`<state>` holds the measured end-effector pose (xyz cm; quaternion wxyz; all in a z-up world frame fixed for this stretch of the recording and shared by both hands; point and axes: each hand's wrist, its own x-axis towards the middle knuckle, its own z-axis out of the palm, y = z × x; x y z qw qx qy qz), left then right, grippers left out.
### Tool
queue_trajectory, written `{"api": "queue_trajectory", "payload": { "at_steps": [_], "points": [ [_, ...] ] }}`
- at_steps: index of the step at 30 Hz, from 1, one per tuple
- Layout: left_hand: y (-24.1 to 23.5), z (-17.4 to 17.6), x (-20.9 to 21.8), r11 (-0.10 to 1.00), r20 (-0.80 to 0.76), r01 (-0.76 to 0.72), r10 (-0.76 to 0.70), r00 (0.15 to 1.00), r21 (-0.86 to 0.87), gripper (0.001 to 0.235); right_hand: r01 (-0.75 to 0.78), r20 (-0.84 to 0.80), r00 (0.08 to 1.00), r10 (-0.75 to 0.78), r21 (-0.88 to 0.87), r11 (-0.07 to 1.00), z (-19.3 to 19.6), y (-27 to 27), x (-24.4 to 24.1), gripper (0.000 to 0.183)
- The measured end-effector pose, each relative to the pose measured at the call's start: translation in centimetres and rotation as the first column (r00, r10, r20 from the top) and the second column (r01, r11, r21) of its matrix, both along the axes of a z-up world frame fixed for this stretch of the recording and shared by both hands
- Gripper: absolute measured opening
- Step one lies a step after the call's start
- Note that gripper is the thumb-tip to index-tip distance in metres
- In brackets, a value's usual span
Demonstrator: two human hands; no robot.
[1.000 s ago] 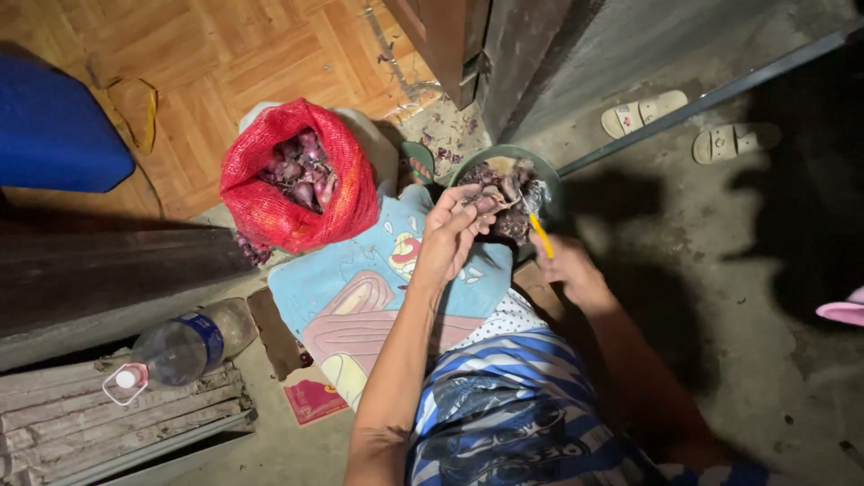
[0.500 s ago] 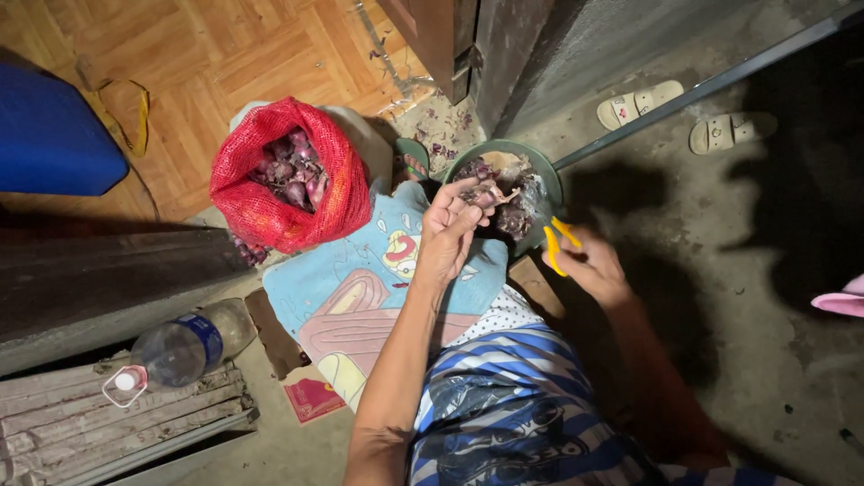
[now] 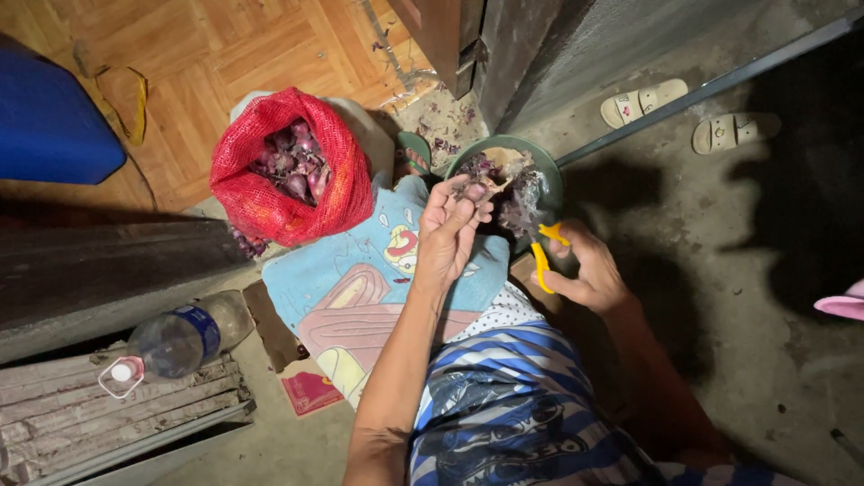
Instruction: Peeling and trimming the ends of shallots from a mesh bag using scissors.
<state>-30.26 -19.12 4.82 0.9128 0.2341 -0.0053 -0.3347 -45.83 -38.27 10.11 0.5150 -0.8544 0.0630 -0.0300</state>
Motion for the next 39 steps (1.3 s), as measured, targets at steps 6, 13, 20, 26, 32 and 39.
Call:
{"api": "queue_trajectory", "payload": {
  "at_steps": [6, 13, 20, 26, 32, 39],
  "points": [
    [-0.2, 1.3, -0.7, 0.996, 0.095, 0.062, -0.067, 0.993, 0.058, 0.040, 0.041, -0.092, 0.995, -0.033, 0.086, 0.995, 0.7, 1.3, 1.3, 0.054],
    [0.2, 2.1, -0.6, 0.991, 0.140, 0.103, -0.115, 0.983, 0.088, 0.040, 0.091, -0.167, 0.984, -0.067, 0.143, 0.986, -1.0, 1.2, 0.9, 0.043],
    [-0.6, 1.6, -0.7, 0.994, 0.127, 0.095, -0.102, 0.987, 0.058, 0.044, 0.135, -0.228, 0.972, -0.060, 0.329, 0.935, -4.4, 0.7, -0.7, 0.018],
    [-0.9, -0.8, -0.9, 0.994, 0.003, 0.105, -0.105, 0.995, -0.011, 0.039, 0.206, -0.251, 0.967, -0.053, 0.640, 0.740, -8.6, 1.8, -2.5, 0.023],
    [-0.6, -0.9, -0.5, 0.988, -0.053, 0.107, -0.114, 0.992, -0.114, 0.034, 0.241, -0.242, 0.967, -0.075, 0.785, 0.572, -9.4, -0.1, -3.1, 0.024],
    [-0.4, 2.0, 0.0, 0.983, 0.006, 0.152, -0.153, 0.988, -0.104, 0.031, 0.101, -0.110, 0.989, -0.099, 0.015, 0.995, -1.6, -1.4, -1.3, 0.054]
  ]
}}
